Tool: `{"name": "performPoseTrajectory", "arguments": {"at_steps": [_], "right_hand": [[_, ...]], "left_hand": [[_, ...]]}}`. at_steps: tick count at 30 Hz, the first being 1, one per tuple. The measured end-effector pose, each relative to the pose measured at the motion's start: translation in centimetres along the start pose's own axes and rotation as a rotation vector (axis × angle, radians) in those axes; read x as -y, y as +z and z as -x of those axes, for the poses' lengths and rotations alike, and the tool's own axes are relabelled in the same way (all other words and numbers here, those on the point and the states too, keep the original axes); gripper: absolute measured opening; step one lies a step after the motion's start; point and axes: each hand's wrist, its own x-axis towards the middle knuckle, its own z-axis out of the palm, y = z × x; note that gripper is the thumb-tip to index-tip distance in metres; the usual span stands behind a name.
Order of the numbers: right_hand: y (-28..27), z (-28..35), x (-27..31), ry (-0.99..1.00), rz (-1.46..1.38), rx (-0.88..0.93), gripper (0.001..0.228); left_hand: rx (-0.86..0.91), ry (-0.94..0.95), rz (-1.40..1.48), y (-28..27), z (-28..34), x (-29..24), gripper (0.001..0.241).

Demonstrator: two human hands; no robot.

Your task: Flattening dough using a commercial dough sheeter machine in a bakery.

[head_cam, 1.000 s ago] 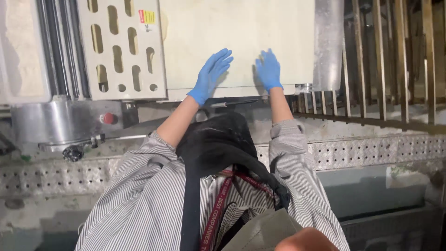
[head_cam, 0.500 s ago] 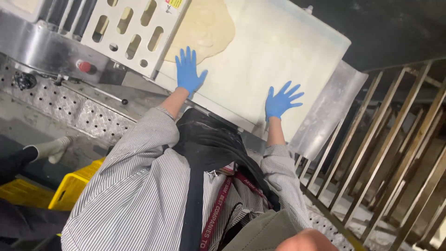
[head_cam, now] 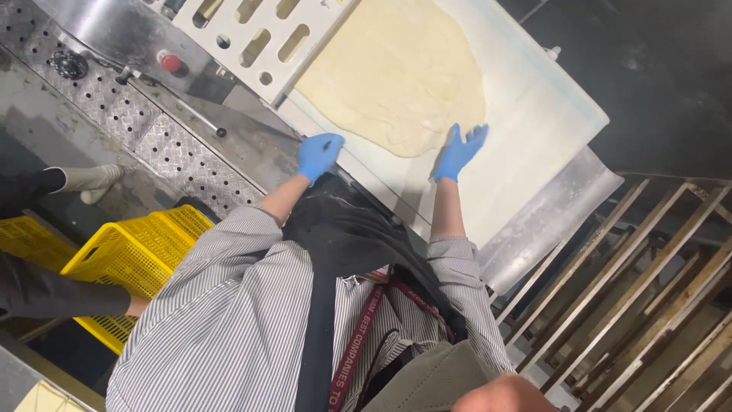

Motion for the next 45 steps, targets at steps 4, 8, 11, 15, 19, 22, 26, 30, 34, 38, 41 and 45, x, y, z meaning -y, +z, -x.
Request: {"name": "performPoseTrajectory", "arguments": {"at_steps": [4, 8, 11, 15, 19, 22, 26, 30, 34, 38, 41, 45], "right_hand": [[-0.8, -1.2, -1.5, 0.344, -0.422, -0.177, 0.059], [-4.9, -0.6, -2.8, 0.200, -0.105, -0.145, 0.045], [-7.3, -1.4, -3.7, 0.159, -0.156, -0.172, 0.046], [-7.8, -2.2, 3.3, 0.207, -0.375, -0.144, 0.056], [-1.3, -1.0, 14.1, 0.371, -0.155, -0.090, 0.086], [8.9, -3.0, 5.8, -0.263, -0.014, 0.008, 0.071], [9.2, 5.3, 14.0, 0.027, -0.340, 0.485, 0.079], [2.9, 8.0, 9.7, -0.360, 0.415, 0.195, 0.072], [-5.1, 9.4, 6.8, -0.202, 0.844, -0.093, 0.075], [-9.9, 9.5, 2.0, -0.136, 0.906, -0.035, 0.078], [-11.9, 10.1, 2.4, -0.001, 0.883, -0.035, 0.066], [-11.7, 8.8, -0.1, 0.112, 0.943, -0.293, 0.073]], "left_hand": [[-0.348, -0.287, 0.391, -5.9, 0.4, 13.3, 0.026], [-0.612, -0.557, 0.658, -12.8, -0.9, 23.9, 0.024], [-0.679, -0.751, 0.704, -17.2, -2.5, 25.8, 0.030], [-0.480, -0.909, 0.720, -18.9, -6.1, 26.9, 0.055], [-0.356, -1.102, 0.648, -18.7, -8.8, 27.3, 0.083], [-0.390, -0.937, 0.736, -18.3, -9.1, 26.9, 0.087], [-0.348, -1.058, 0.651, -18.4, -9.4, 27.8, 0.090], [-0.355, -1.070, 0.650, -18.5, -9.1, 28.9, 0.091], [-0.301, -1.135, 0.687, -18.8, -8.1, 28.3, 0.089], [-0.463, -0.541, 0.420, -14.7, -5.2, 19.1, 0.040], [-0.536, -0.140, 0.247, -6.0, -2.5, 14.1, 0.012], [-0.239, -0.019, 0.373, 2.7, -8.5, 6.6, 0.025]]}}
